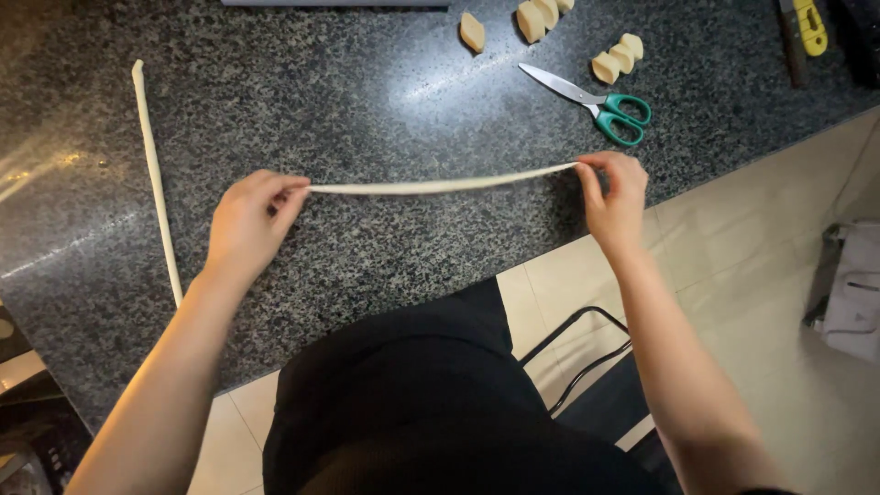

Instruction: Rolling out dough pieces into long thin strips on a counter.

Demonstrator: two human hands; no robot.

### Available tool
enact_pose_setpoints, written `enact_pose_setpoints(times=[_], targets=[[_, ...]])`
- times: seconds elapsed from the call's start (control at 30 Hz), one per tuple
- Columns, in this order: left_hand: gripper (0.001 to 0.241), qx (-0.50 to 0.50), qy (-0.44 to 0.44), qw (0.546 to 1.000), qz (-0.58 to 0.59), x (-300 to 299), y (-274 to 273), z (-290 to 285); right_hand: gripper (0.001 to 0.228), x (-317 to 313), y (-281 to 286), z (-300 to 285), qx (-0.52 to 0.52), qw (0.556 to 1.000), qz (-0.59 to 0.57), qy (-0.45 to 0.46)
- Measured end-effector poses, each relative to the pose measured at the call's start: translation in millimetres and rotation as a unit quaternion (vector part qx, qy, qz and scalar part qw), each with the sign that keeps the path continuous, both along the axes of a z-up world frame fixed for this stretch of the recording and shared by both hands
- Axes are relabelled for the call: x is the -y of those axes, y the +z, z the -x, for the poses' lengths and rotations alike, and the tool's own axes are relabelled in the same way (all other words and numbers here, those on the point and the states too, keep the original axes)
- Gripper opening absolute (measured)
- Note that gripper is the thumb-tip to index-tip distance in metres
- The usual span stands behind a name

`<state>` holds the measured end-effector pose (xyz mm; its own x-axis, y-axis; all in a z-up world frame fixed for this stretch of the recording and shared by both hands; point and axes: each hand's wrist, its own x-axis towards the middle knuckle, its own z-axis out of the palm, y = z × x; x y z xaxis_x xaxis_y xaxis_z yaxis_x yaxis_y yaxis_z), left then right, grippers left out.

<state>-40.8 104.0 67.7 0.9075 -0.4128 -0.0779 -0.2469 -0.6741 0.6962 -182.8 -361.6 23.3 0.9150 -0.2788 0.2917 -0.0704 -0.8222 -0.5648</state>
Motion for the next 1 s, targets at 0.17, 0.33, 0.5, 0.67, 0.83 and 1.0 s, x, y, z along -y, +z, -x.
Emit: enact_pose_setpoints(times=[0.17, 0.33, 0.5, 0.67, 0.83, 1.0], targets=[[0.013, 0.064, -0.037, 0.997, -0.020, 6.3, -20.2, -3.7, 0.004, -5.1, -19.0, -2.5, -0.041, 0.998, 0.039, 0.020], [0.015, 0.048, 0.007, 0.999, 0.001, 4.9, -30.0, -2.8, 0.006, -8.1, -29.0, -1.0, -0.044, 0.999, 0.022, -0.007], [0.020, -0.038, 0.052, 0.998, 0.021, 2.3, -36.6, -9.3, 0.017, -11.4, -20.1, 0.9, -0.063, 0.998, 0.000, 0.017], [0.028, -0.080, 0.032, 0.996, -0.017, 1.9, -25.0, -18.3, 0.028, -12.9, -10.1, -0.7, -0.078, 0.997, -0.003, 0.020], [0.030, -0.045, 0.049, 0.997, -0.050, 32.3, -15.5, -33.2, 0.025, -31.3, -5.3, -33.2, -0.041, 0.999, -0.009, -0.034], [0.029, 0.091, 0.023, 0.994, 0.051, 129.8, -9.0, -44.3, 0.043, -86.2, -37.3, -101.9, 0.054, 0.998, -0.039, -0.016]])
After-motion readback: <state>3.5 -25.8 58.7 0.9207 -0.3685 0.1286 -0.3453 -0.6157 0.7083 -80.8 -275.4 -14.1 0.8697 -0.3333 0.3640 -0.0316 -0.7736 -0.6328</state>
